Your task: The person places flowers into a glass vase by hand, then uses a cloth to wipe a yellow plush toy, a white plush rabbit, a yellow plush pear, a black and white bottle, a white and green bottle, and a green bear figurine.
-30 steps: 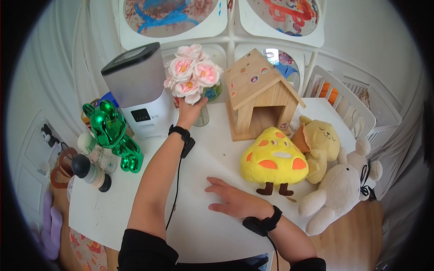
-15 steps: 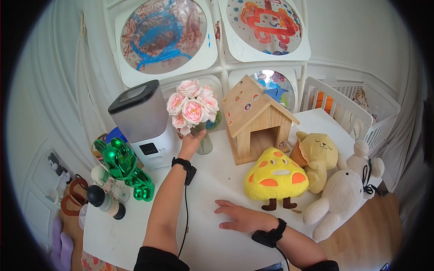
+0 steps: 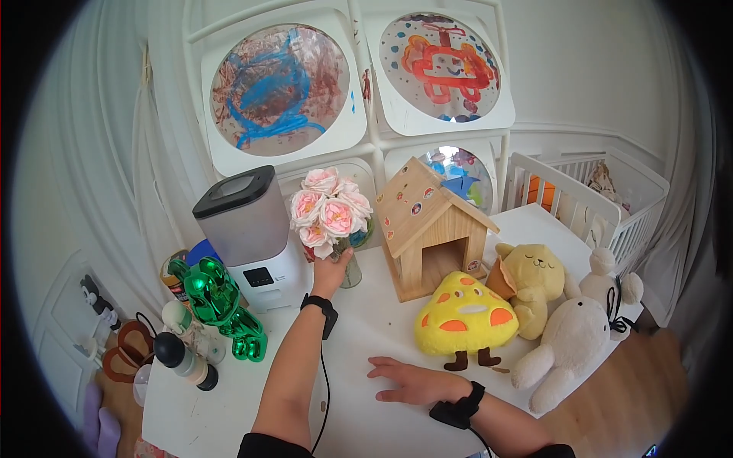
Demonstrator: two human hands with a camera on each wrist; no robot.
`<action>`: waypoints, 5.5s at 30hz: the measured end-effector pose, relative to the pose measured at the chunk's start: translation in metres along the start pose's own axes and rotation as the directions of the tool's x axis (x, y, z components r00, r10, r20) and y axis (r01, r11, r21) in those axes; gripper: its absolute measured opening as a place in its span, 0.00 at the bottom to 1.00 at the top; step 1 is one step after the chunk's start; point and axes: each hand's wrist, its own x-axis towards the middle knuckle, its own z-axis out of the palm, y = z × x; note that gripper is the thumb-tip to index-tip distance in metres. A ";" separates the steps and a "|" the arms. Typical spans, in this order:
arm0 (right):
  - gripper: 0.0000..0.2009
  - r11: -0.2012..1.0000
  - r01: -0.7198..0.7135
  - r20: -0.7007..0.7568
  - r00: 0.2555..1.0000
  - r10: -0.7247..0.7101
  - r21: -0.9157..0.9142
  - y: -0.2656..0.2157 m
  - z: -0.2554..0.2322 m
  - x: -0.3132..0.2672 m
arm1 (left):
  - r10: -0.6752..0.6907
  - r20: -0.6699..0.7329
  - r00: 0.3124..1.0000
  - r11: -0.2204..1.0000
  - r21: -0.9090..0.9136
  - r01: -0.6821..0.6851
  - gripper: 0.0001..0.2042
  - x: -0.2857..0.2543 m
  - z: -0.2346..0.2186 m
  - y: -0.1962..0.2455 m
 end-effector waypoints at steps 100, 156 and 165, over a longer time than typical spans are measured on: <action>0.32 0.859 0.019 0.009 1.000 -0.027 0.512 -0.073 0.014 0.011 | 0.341 -0.340 0.876 0.911 0.350 -0.219 0.06 -0.217 -0.403 0.250; 0.19 -0.235 0.453 -0.488 0.865 -0.115 0.860 -0.035 -0.035 -0.084 | 0.336 0.844 0.419 0.678 0.092 -0.729 0.31 -0.086 0.199 0.256; 0.19 -0.161 0.468 -0.484 0.871 -0.084 0.869 -0.047 -0.039 -0.098 | 0.820 0.319 0.475 0.423 0.221 -0.879 0.09 -0.063 0.156 0.341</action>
